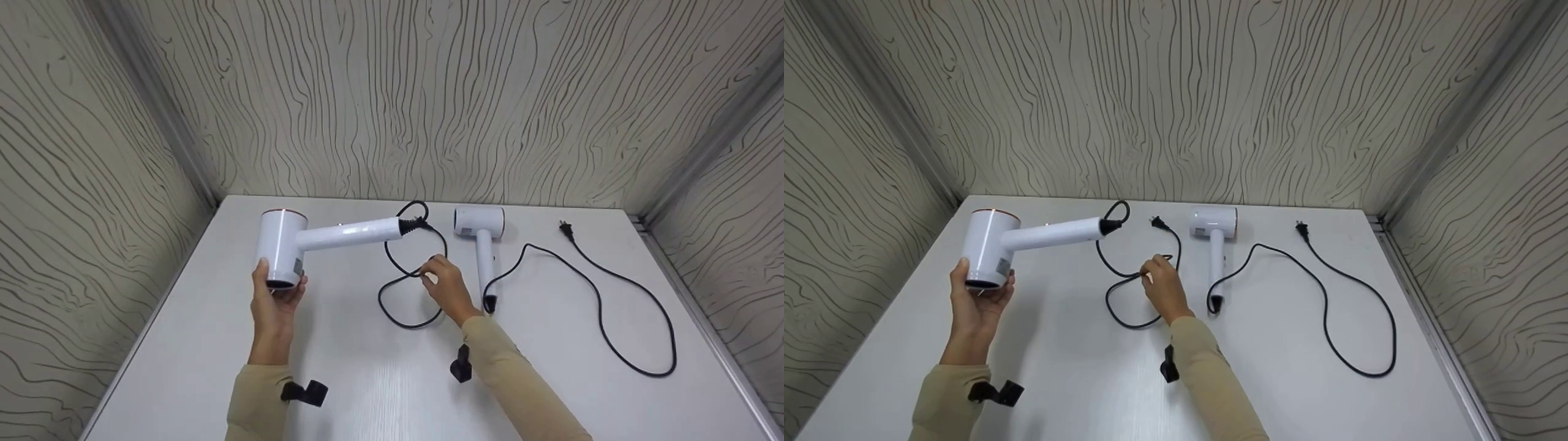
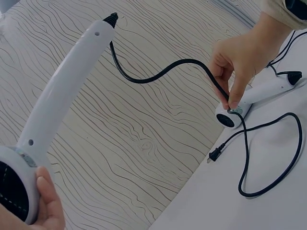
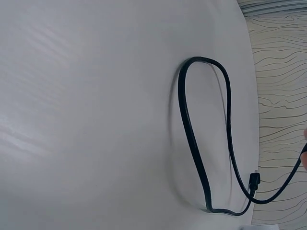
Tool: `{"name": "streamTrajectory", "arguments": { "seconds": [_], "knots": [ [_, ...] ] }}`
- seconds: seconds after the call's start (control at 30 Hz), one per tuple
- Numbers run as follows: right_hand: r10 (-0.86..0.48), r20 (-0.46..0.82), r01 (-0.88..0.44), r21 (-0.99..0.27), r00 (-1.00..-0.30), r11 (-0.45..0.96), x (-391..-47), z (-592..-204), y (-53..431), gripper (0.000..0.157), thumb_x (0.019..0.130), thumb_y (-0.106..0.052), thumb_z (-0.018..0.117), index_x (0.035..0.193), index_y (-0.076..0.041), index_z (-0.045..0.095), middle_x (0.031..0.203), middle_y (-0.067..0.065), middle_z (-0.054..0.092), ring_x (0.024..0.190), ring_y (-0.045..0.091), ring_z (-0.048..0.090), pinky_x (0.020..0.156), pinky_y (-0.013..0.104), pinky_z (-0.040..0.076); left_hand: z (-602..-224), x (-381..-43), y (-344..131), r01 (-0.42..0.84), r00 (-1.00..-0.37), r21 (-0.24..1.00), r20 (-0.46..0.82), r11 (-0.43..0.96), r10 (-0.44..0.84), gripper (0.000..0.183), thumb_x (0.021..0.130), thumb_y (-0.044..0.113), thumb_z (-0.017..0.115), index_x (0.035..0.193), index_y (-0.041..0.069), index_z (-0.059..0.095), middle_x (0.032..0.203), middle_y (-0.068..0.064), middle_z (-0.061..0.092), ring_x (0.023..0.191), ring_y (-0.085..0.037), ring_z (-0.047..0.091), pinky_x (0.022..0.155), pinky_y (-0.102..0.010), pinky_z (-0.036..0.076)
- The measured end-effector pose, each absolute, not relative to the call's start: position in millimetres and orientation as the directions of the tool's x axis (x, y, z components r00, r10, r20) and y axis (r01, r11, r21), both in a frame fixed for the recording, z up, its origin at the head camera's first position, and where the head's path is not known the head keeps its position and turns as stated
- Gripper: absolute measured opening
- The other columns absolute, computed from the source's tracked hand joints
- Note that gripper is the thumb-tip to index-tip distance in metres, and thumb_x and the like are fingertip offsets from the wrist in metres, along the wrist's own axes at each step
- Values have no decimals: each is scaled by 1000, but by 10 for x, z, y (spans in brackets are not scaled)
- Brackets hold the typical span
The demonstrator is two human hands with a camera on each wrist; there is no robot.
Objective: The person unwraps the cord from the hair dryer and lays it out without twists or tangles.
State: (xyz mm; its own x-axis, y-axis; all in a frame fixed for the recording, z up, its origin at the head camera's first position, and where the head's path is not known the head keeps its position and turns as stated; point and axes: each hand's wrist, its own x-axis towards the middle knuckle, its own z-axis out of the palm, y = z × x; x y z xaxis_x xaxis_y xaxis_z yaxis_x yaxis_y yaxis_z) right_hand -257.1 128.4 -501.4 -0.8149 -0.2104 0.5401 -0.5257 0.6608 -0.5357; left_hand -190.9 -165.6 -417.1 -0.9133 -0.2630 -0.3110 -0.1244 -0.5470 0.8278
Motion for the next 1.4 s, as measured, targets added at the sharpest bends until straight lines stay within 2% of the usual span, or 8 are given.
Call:
{"name": "streamTrajectory", "arguments": {
  "seconds": [0.3,0.53,0.77,1.1,1.27,1.4],
  "knots": [
    [-226,600,-560,-454,-767,693,-2533,-4980,1263,15,77,3,75,86,-5,65,88,6,62,84,18,65,76,28,57,-4224,-1929,-1696,-147,-909,833,-326,-533,-259,65,95,58,38,142,15,29,109,-4,51,82,-7,65,80,-16,54],
    [-220,600,-542,-430,-769,722,-2457,-4901,1238,16,78,-2,76,93,-4,68,95,7,62,90,20,64,80,29,58,-4245,-1932,-1689,-152,-903,840,-332,-521,-273,62,96,58,37,141,15,30,106,-2,53,81,-6,65,79,-16,53],
    [-216,631,-555,-407,-745,726,-2384,-4760,1203,21,78,-4,77,98,-4,71,98,9,64,92,21,64,80,29,58,-4261,-1931,-1682,-156,-899,844,-336,-514,-279,63,95,58,37,142,16,29,111,-4,50,82,-7,65,81,-17,53],
    [-240,750,-614,-267,-617,742,-2329,-4708,1122,12,75,-5,79,85,-5,72,86,7,62,81,17,60,67,24,56,-4277,-1935,-1699,-164,-903,844,-337,-510,-268,65,95,59,38,143,17,27,114,-5,49,85,-9,65,79,-17,54],
    [-207,736,-596,-313,-644,740,-2369,-4724,1130,10,77,-2,77,82,-5,70,84,6,61,80,17,61,69,25,56,-4294,-1934,-1741,-196,-915,857,-335,-476,-226,64,95,59,37,144,19,27,115,-4,49,86,-10,64,78,-16,53],
    [-184,709,-561,-343,-681,754,-2408,-4724,1134,10,78,0,75,86,-3,71,84,6,61,78,17,64,68,24,57,-4308,-1925,-1774,-214,-926,874,-324,-437,-194,63,96,58,36,143,16,29,108,-2,54,83,-9,64,77,-17,52]
  ]
}}
